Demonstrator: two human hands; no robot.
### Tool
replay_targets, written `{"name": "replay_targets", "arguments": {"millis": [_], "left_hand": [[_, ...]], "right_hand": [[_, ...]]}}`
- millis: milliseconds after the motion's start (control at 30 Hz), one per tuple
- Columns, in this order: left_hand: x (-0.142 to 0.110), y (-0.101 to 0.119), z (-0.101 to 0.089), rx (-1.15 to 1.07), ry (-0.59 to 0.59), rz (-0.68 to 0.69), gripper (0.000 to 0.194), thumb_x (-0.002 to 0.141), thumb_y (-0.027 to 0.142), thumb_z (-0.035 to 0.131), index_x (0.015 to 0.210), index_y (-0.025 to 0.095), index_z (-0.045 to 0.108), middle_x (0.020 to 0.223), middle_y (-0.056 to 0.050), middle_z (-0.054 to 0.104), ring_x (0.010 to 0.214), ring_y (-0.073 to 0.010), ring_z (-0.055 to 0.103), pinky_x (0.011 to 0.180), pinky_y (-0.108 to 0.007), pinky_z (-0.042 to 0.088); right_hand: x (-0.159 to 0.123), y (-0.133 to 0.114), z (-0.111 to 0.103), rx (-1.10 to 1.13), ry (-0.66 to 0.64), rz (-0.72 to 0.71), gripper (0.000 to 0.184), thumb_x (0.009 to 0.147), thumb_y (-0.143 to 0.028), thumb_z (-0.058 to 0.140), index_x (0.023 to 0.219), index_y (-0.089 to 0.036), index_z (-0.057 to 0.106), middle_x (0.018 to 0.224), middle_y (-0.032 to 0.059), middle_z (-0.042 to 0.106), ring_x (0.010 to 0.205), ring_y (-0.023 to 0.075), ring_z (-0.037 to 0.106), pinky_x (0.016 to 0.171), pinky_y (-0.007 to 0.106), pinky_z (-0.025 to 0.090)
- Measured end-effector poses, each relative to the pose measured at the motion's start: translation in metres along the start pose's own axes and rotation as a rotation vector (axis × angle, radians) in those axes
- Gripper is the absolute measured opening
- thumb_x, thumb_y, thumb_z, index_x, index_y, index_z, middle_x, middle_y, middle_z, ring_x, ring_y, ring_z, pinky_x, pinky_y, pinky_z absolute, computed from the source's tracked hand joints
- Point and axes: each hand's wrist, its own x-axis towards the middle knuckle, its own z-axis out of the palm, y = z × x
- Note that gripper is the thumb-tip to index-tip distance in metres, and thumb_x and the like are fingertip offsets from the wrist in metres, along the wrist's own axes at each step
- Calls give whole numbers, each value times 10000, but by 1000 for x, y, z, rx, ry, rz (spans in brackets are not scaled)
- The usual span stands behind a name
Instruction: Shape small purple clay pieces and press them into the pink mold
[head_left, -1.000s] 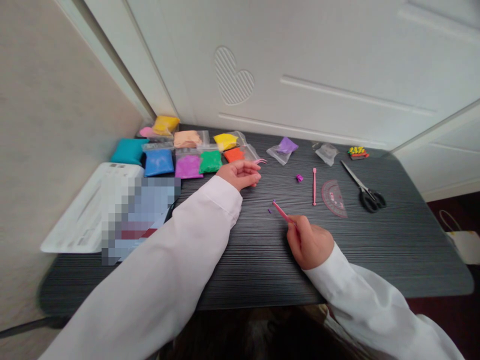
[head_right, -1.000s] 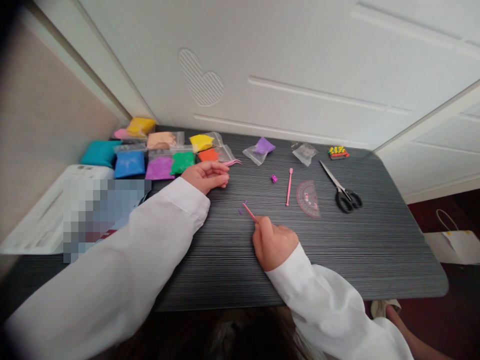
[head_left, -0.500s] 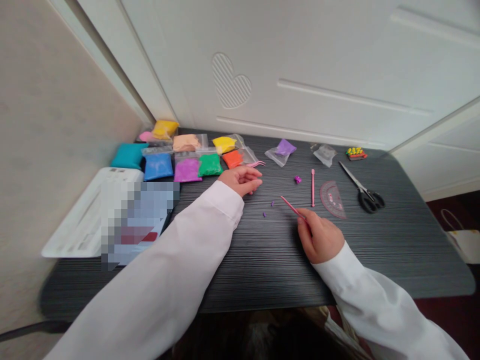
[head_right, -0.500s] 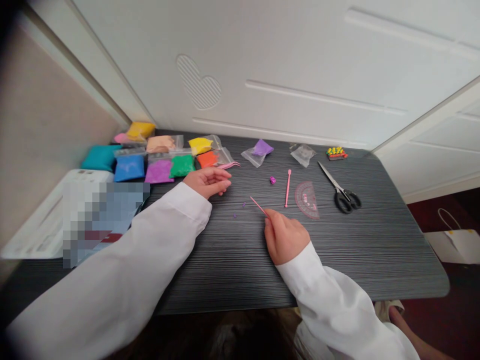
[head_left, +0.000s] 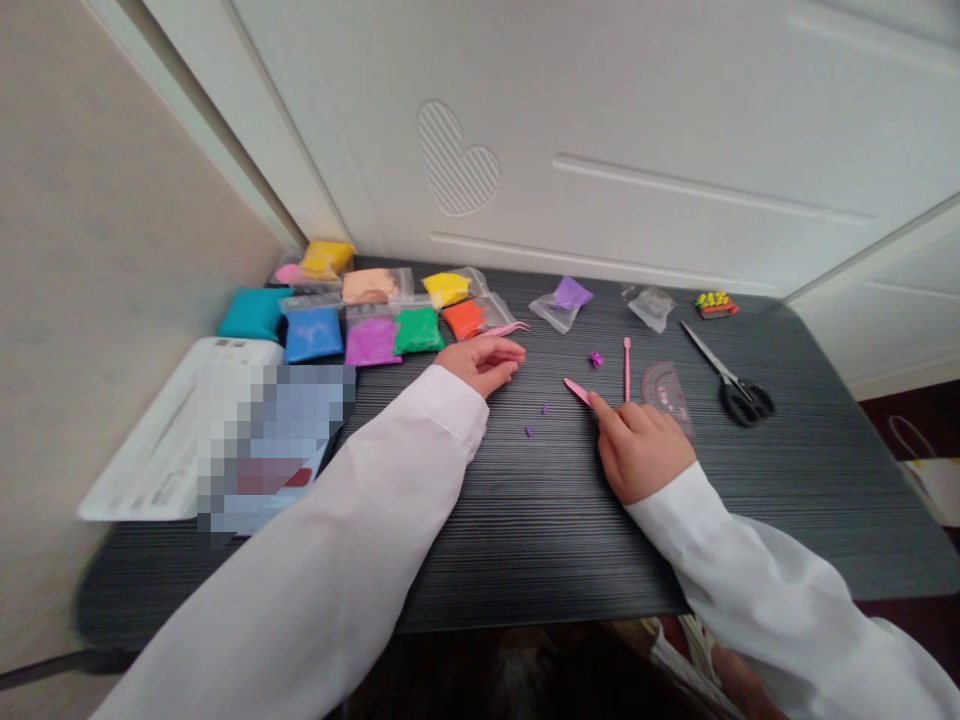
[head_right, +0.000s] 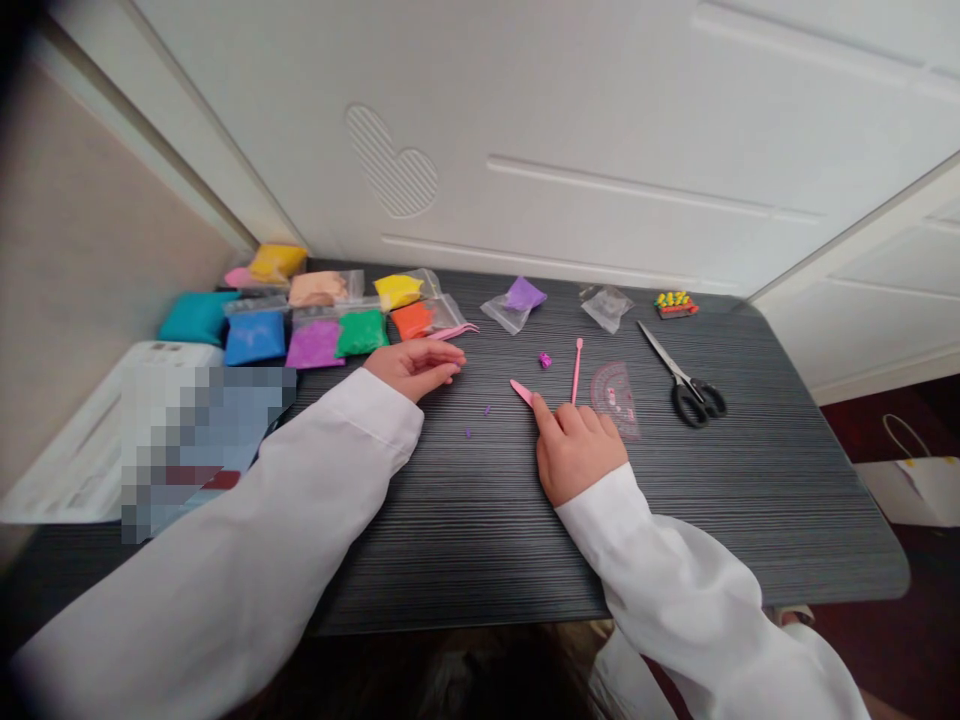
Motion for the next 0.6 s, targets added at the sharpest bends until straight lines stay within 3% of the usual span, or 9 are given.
{"name": "replay_targets", "arguments": {"millis": [100,267,433,600], "left_hand": [[1,0,-2,50,-4,21,236,582,209,632,804,130,612,689,-23,620,642,-97,577,635,-220,481],[-1,7,-2,203,49,-1,162,620,278,614,727,156,620,601,4,601,531,-78,527,542,-194,444],[-3,9,0,131,60,-40,199,688,321,547,793,160,596,545,16,564,485,-76,510,491,-186,416],[1,3,-3,98,36,-2,266,605,259,627,842,151,577,593,20,554,518,-66,506,504,-173,417]], "right_hand": [[0,-4,3,-1,20,38,416,764,-231,408,1177,-206,460,764,57,536,698,183,434,639,312,305],[4,-1,-5,63,59,54,385,774,-305,412,1131,-192,500,852,82,531,724,190,431,661,323,312],[26,-9,-22,205,45,-38,356,798,-314,390,1111,-191,506,904,86,532,816,200,448,690,326,306],[44,-24,-21,278,2,-75,282,804,-356,395,997,-232,558,900,46,553,824,191,457,694,334,273]]}}
